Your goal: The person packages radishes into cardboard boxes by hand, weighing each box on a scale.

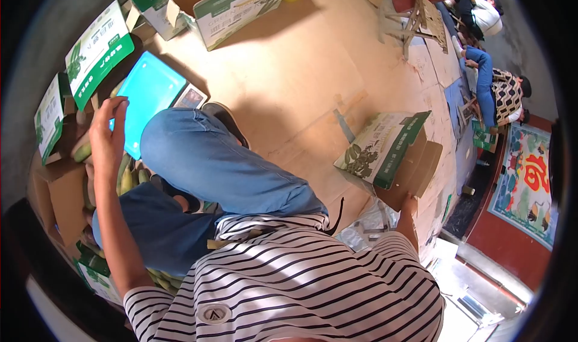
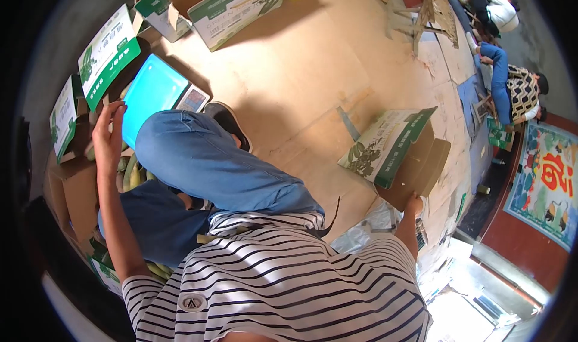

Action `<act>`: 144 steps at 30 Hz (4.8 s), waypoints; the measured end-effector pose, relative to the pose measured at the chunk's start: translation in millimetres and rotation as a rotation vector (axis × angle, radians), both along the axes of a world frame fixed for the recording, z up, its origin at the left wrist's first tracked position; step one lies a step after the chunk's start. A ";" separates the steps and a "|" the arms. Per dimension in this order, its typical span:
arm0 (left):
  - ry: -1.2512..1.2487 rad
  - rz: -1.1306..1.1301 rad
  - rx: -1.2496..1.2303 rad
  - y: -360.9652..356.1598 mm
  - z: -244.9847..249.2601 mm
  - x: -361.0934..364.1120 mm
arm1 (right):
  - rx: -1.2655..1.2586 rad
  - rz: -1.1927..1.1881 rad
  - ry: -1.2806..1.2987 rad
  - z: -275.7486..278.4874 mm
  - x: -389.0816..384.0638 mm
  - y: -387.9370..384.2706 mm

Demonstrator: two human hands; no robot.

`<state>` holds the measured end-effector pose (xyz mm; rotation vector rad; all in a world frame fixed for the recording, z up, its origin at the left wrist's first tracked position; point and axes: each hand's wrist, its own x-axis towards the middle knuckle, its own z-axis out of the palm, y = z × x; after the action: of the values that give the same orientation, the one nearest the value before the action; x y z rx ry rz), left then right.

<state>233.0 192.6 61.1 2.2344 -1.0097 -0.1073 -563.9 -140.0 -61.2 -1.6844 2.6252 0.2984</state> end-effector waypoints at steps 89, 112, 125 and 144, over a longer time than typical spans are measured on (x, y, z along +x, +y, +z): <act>-0.050 -0.038 0.534 16.5 -35.2 -23.5 | -0.134 2.702 -0.694 117.5 806.1 246.5; 0.384 0.986 0.278 302.9 -189.8 -169.9 | -0.156 2.617 -0.568 125.8 808.3 250.9; 0.090 1.225 0.396 370.5 -272.1 -129.2 | -0.061 2.641 -0.546 132.2 813.7 237.5; 0.026 1.097 0.576 381.8 -280.3 -42.5 | -0.017 2.603 -0.512 140.2 812.6 244.0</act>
<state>190.5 574.4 -219.2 2.9730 0.4233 0.0745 248.7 104.0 79.0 -2.8557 -0.9335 -0.2378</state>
